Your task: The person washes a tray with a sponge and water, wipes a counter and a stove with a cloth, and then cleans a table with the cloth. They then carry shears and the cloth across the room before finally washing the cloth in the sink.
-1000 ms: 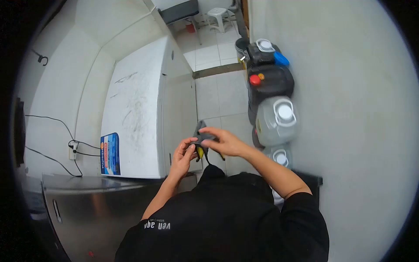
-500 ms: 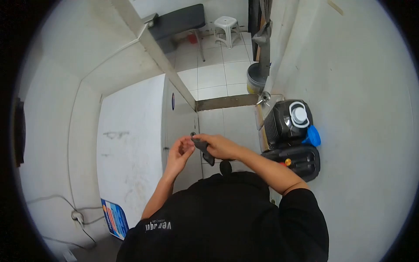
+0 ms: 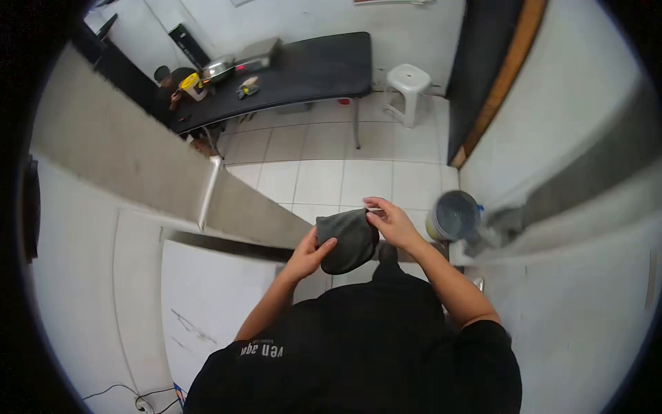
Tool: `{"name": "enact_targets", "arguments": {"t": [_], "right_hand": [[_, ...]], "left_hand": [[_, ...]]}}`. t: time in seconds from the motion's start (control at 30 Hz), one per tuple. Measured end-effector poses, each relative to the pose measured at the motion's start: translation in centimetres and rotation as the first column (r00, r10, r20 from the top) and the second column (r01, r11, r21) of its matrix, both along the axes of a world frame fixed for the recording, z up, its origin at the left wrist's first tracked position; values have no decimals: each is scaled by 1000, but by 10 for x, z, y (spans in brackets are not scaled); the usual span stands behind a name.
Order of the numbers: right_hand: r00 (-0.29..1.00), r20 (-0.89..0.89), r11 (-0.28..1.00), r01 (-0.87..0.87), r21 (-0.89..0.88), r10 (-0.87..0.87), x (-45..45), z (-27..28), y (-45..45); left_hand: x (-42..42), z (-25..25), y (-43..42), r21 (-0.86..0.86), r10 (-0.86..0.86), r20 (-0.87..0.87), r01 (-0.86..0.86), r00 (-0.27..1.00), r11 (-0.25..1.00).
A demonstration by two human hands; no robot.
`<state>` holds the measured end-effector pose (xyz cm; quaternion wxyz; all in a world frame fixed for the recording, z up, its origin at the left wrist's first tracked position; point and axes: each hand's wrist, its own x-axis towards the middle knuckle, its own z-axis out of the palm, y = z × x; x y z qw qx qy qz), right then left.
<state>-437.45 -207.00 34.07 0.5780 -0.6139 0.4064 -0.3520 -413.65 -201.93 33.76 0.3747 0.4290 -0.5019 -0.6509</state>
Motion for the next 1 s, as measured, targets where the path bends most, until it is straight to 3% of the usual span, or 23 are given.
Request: {"name": "enact_targets", "arguments": {"t": [0.03,0.07,0.1,0.17,0.2,0.33,0.4,0.43,0.5,0.6,0.63,0.67,0.77,0.83,0.9,0.97,1.0], "right_hand": [[939,-325,972,40,-231,-116,6,-2,-42],[939,-325,956,11,-293,-110,16,-4,-80],[940,-336,959,-33,-280,-66,27,4,-112],[940,-332,916,-202,-347,81,55,21,-173],[919,-336,894,-316,-317,206,72,25,-204],[813,-392,787,-551,-278,431,147,-5,-324],[783,-303,798,-594,-103,543,178,-29,-364],[774,-322,790,-603,-111,545,189,-42,-384],[790,-150,798,-603,-12,594,209,-72,-441],[802,-120,797,-541,269,585,234,-124,-537],[784,-125,751,-517,410,608,239,-140,-572],[745,-167,726,-530,439,645,244,-158,-600],[735,-43,668,-588,457,677,254,-182,-667],[768,11,675,-570,469,641,268,-169,-707],[806,24,709,-535,460,592,288,-174,-763],[896,117,721,-416,554,427,312,-210,-823],[929,-38,787,-290,545,368,322,-186,-849]], "left_hand": [[2,-1,-34,-65,103,50,-100,993,993],[9,-1,-66,-167,175,238,-137,955,976],[14,-1,-94,-153,213,230,-181,950,972],[23,-8,-152,-183,446,137,-419,885,889],[30,-6,-177,-163,484,64,-470,873,868],[60,-24,-273,-14,577,-117,-582,808,813],[72,-50,-301,-21,659,-174,-671,732,741],[83,-68,-321,12,697,-210,-711,685,703],[103,-93,-368,13,709,-292,-739,642,674],[141,-138,-441,6,780,-297,-816,551,578],[157,-147,-469,2,783,-317,-826,535,564],[170,-155,-486,45,771,-265,-791,579,610],[196,-159,-551,82,720,-118,-715,684,694],[211,-162,-611,70,660,62,-663,749,746],[225,-155,-681,-13,558,31,-558,829,830],[243,-166,-746,86,516,-55,-511,855,855],[250,-174,-777,116,543,-48,-536,838,836]]}}
